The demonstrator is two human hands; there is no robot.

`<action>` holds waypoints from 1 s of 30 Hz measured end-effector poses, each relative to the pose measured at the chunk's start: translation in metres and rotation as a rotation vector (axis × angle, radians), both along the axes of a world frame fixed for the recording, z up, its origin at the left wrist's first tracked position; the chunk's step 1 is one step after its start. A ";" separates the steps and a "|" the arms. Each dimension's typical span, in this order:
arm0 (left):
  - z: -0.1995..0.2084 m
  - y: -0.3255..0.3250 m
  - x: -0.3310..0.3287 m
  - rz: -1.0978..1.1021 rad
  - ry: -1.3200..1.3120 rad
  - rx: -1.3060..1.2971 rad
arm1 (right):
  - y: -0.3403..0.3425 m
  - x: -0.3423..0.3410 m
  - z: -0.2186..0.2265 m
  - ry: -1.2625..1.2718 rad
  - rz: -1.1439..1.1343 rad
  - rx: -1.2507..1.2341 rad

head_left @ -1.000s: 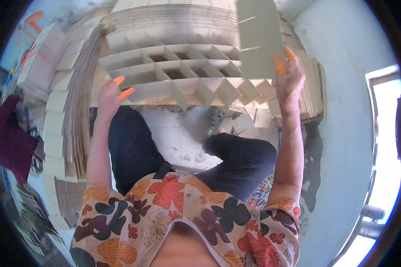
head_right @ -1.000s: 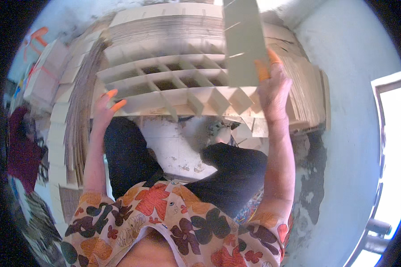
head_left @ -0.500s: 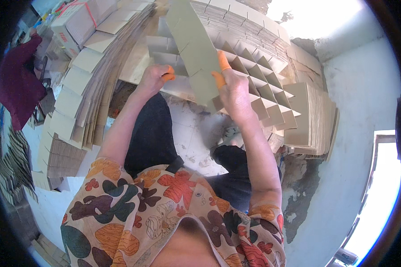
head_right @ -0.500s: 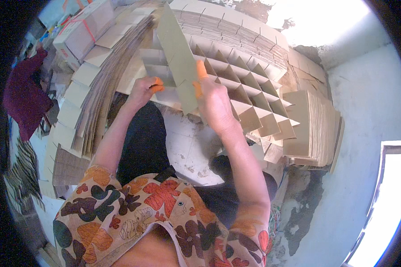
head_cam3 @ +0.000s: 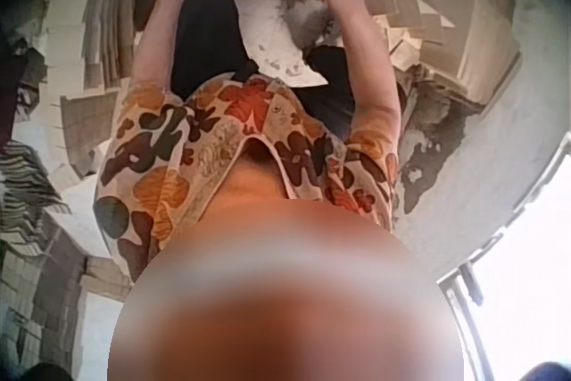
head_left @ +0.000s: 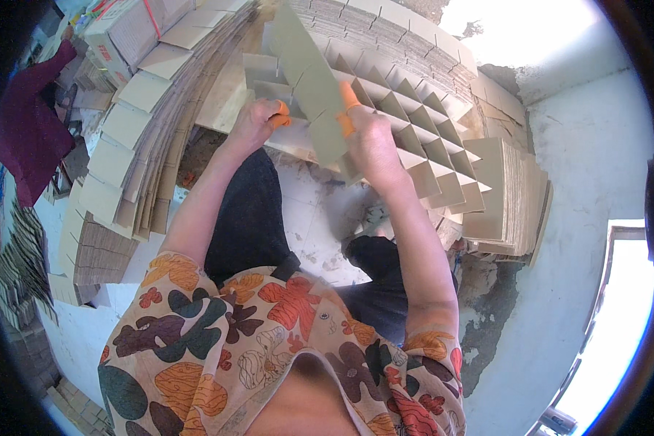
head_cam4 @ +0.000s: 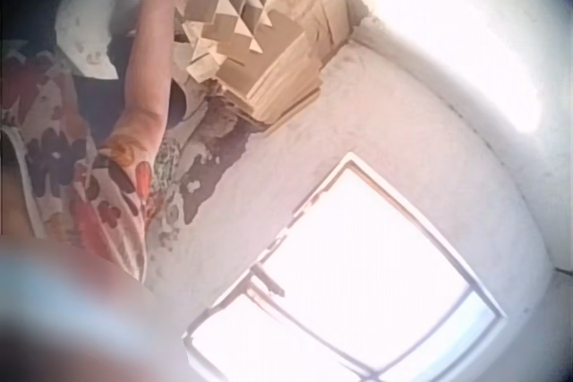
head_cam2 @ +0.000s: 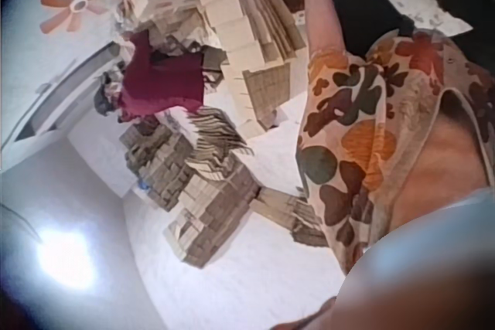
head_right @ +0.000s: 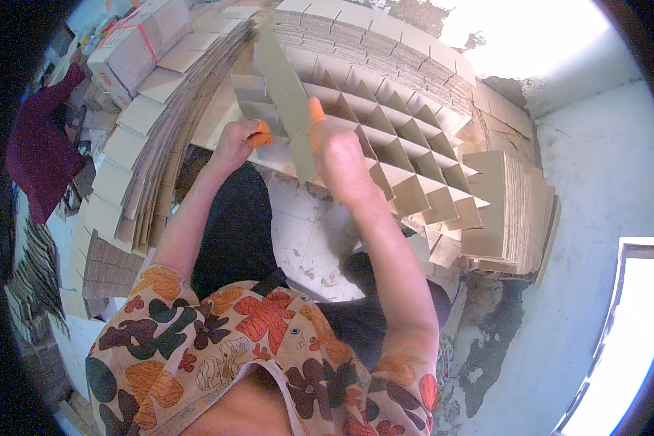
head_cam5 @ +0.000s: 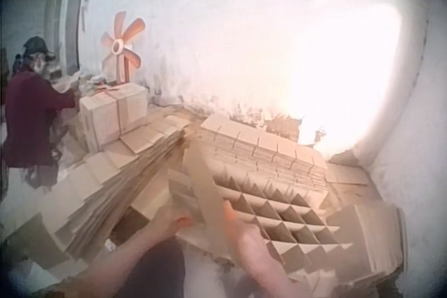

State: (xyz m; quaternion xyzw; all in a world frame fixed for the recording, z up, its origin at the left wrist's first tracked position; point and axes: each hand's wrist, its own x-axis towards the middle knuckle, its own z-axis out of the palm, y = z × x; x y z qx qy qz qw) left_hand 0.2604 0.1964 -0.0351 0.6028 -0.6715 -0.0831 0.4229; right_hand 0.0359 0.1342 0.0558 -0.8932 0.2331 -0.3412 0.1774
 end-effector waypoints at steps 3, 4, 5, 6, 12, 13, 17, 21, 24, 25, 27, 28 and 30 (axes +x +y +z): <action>-0.002 0.000 0.001 0.000 0.028 0.000 | 0.004 0.006 0.001 0.110 0.018 0.086; -0.003 -0.001 0.002 -0.005 0.042 -0.008 | 0.001 0.010 -0.004 0.137 0.019 0.090; -0.004 -0.001 0.002 -0.006 0.030 -0.007 | -0.002 0.013 -0.010 0.163 0.020 0.095; -0.005 -0.002 0.002 -0.008 0.019 -0.008 | -0.003 0.015 -0.014 0.176 0.022 0.081; -0.001 -0.004 -0.002 0.013 0.033 0.014 | -0.004 0.019 -0.055 0.304 0.035 0.129; 0.001 -0.005 -0.003 0.020 0.026 0.017 | -0.002 0.020 -0.064 0.368 0.022 0.117; -0.006 -0.005 0.001 0.039 -0.032 -0.006 | 0.008 0.019 -0.053 0.482 0.063 0.027; -0.004 -0.005 0.002 0.033 -0.044 0.008 | 0.016 0.028 -0.040 0.674 0.069 -0.074; -0.001 -0.006 -0.001 0.033 -0.068 0.006 | 0.020 0.028 -0.035 0.693 0.034 -0.036; 0.000 -0.007 -0.002 0.033 -0.078 0.003 | 0.017 0.028 -0.038 0.685 0.035 -0.033; 0.004 -0.005 -0.002 0.041 -0.112 0.011 | 0.008 0.025 -0.039 0.643 0.028 0.002; 0.005 -0.004 -0.002 0.042 -0.127 0.012 | -0.001 0.022 -0.035 0.610 0.020 0.033; 0.011 0.002 -0.001 0.015 -0.160 -0.043 | -0.022 0.016 -0.025 0.541 -0.092 0.085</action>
